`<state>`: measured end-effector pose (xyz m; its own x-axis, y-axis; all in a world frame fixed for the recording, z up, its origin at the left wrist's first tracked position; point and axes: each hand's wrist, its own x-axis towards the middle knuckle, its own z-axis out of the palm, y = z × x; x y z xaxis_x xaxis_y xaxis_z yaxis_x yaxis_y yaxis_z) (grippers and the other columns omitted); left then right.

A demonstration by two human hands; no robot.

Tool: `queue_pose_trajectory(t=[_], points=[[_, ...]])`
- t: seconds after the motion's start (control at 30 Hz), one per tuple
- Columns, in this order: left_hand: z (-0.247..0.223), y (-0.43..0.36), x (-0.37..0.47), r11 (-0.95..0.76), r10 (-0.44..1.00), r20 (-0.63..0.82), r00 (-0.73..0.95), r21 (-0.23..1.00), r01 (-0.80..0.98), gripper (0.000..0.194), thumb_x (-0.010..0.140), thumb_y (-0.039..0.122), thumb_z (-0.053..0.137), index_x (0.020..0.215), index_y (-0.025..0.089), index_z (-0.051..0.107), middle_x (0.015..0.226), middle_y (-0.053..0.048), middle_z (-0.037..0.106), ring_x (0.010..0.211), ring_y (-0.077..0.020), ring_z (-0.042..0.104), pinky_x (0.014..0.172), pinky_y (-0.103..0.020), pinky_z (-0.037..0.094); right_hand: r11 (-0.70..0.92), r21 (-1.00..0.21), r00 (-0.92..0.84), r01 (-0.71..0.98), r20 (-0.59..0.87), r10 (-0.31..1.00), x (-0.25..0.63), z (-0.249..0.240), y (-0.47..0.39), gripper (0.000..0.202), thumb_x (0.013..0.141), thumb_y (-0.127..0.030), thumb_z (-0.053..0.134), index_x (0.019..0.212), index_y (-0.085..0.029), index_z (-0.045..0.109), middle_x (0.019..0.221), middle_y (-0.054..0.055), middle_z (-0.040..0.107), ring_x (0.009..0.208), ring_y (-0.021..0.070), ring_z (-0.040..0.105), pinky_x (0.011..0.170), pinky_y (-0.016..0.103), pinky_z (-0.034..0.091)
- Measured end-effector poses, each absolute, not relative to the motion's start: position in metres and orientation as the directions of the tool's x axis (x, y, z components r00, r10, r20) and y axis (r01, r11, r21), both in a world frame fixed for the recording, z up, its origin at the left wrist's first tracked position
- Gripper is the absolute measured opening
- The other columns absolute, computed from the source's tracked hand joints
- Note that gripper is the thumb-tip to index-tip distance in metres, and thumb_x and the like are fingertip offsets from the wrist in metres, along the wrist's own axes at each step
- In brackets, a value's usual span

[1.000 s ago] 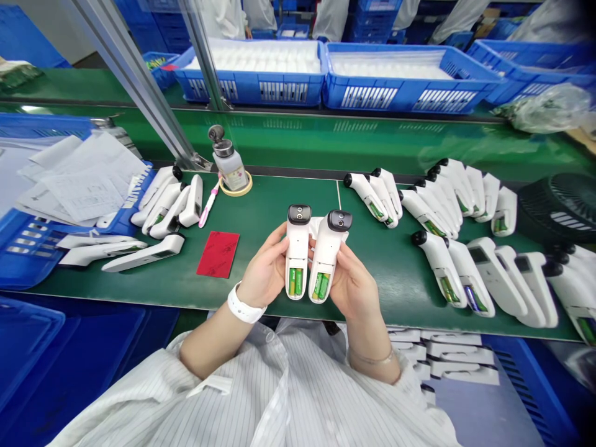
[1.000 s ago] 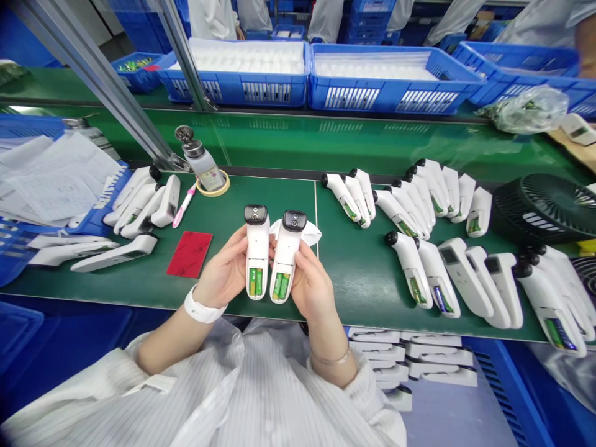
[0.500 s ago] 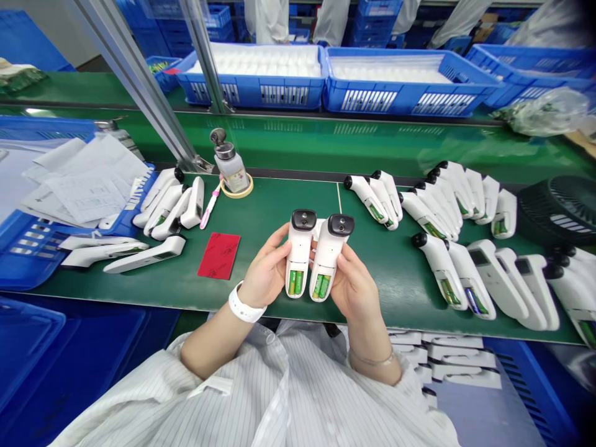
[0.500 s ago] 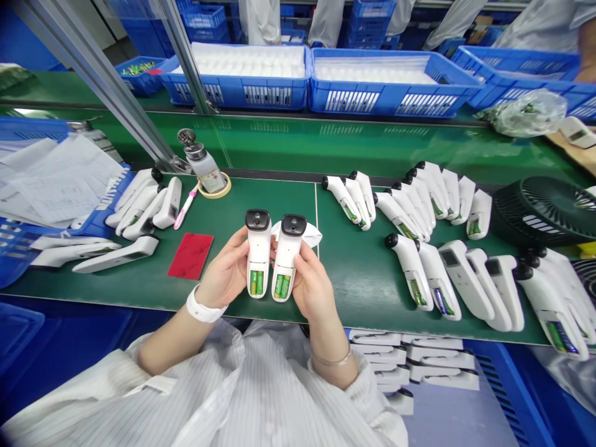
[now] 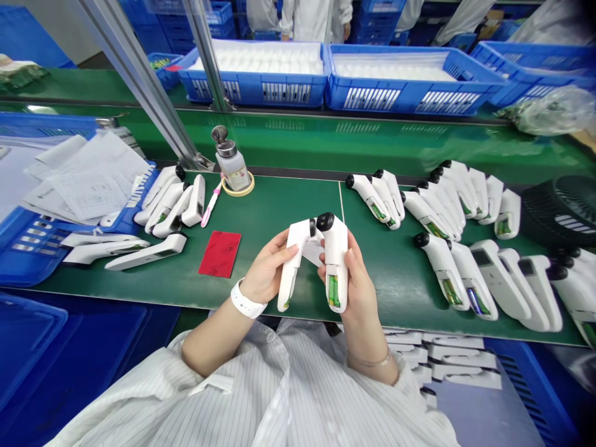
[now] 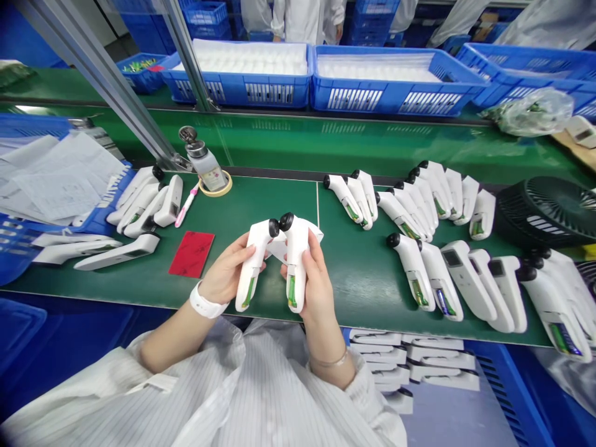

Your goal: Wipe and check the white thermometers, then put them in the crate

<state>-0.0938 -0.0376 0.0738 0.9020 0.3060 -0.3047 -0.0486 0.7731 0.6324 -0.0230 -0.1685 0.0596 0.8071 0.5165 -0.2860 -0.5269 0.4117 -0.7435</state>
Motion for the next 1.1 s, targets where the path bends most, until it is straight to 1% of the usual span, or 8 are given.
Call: queue_pose_trajectory(t=[0.13, 0.27, 0.53, 0.83, 0.93, 1.0, 1.07, 1.1], points=[[0.072, -0.039, -0.092, 0.861, 0.218, -0.355, 0.909, 0.509, -0.008, 0.031, 0.088, 0.035, 0.045, 0.106, 0.013, 0.057, 0.102, -0.011, 0.063, 0.083, -0.0188, 0.063, 0.067, -0.026, 0.049, 0.452, -0.712, 0.808, -0.537, -0.280, 0.519, -0.031, 0.057, -0.162, 0.039, 0.079, -0.035, 0.060, 0.118, -0.035, 0.054, 0.109, -0.001, 0.063, 0.083, 0.0141, 0.062, 0.067, 0.028, 0.054], [0.074, -0.038, -0.091, 0.866, 0.262, -0.315, 0.912, 0.494, -0.078, 0.034, 0.091, 0.036, 0.034, 0.109, 0.016, 0.055, 0.099, -0.009, 0.063, 0.080, -0.0214, 0.063, 0.068, -0.033, 0.049, 0.485, -0.682, 0.806, -0.548, -0.273, 0.526, -0.035, 0.055, -0.159, 0.039, 0.083, -0.040, 0.054, 0.121, -0.034, 0.052, 0.105, 0.000, 0.064, 0.084, 0.0145, 0.062, 0.069, 0.028, 0.054], [0.075, -0.040, -0.091, 0.863, 0.272, -0.277, 0.922, 0.494, -0.106, 0.031, 0.090, 0.037, 0.037, 0.107, 0.018, 0.056, 0.103, -0.007, 0.061, 0.083, -0.0228, 0.061, 0.069, -0.037, 0.048, 0.494, -0.694, 0.804, -0.524, -0.212, 0.555, -0.040, 0.061, -0.155, 0.043, 0.085, -0.048, 0.048, 0.127, -0.040, 0.044, 0.125, 0.000, 0.052, 0.094, 0.0184, 0.061, 0.076, 0.035, 0.053], [0.073, -0.041, -0.090, 0.845, 0.286, -0.298, 0.911, 0.526, -0.094, 0.030, 0.088, 0.039, 0.043, 0.106, 0.021, 0.057, 0.103, -0.005, 0.062, 0.081, -0.0195, 0.061, 0.072, -0.034, 0.048, 0.473, -0.717, 0.807, -0.512, -0.212, 0.551, -0.041, 0.061, -0.155, 0.041, 0.086, -0.049, 0.045, 0.127, -0.039, 0.044, 0.119, 0.000, 0.054, 0.095, 0.0183, 0.060, 0.076, 0.034, 0.053], [0.070, -0.040, -0.091, 0.799, 0.299, -0.285, 0.911, 0.596, -0.075, 0.026, 0.084, 0.033, 0.053, 0.106, 0.020, 0.058, 0.101, -0.004, 0.062, 0.077, -0.0161, 0.060, 0.070, -0.031, 0.049, 0.511, -0.707, 0.829, -0.489, -0.196, 0.523, -0.041, 0.058, -0.154, 0.037, 0.087, -0.045, 0.047, 0.123, -0.036, 0.048, 0.116, 0.000, 0.056, 0.088, 0.0153, 0.060, 0.070, 0.029, 0.053], [0.072, -0.039, -0.097, 0.702, 0.327, -0.269, 0.906, 0.711, -0.042, 0.028, 0.078, 0.028, 0.061, 0.105, 0.020, 0.059, 0.096, -0.004, 0.064, 0.074, -0.0145, 0.060, 0.070, -0.028, 0.049, 0.524, -0.699, 0.841, -0.487, -0.214, 0.496, -0.040, 0.055, -0.155, 0.037, 0.083, -0.041, 0.055, 0.120, -0.034, 0.051, 0.109, 0.000, 0.060, 0.081, 0.0127, 0.060, 0.061, 0.023, 0.052], [0.080, -0.038, -0.107, 0.478, 0.387, -0.158, 0.909, 0.877, -0.051, 0.034, 0.072, 0.024, 0.067, 0.105, 0.022, 0.061, 0.095, -0.003, 0.066, 0.081, -0.0167, 0.061, 0.077, -0.030, 0.049, 0.523, -0.666, 0.826, -0.533, -0.274, 0.492, -0.039, 0.052, -0.156, 0.035, 0.076, -0.035, 0.065, 0.109, -0.027, 0.058, 0.098, -0.001, 0.063, 0.072, 0.0096, 0.059, 0.054, 0.018, 0.048], [0.086, -0.037, -0.114, 0.292, 0.415, -0.026, 0.909, 0.950, -0.106, 0.040, 0.069, 0.020, 0.069, 0.108, 0.027, 0.060, 0.101, -0.002, 0.065, 0.091, -0.0189, 0.061, 0.087, -0.034, 0.047, 0.513, -0.630, 0.797, -0.583, -0.318, 0.514, -0.038, 0.051, -0.158, 0.032, 0.072, -0.032, 0.068, 0.102, -0.023, 0.061, 0.092, -0.001, 0.064, 0.068, 0.0083, 0.058, 0.051, 0.016, 0.046]])
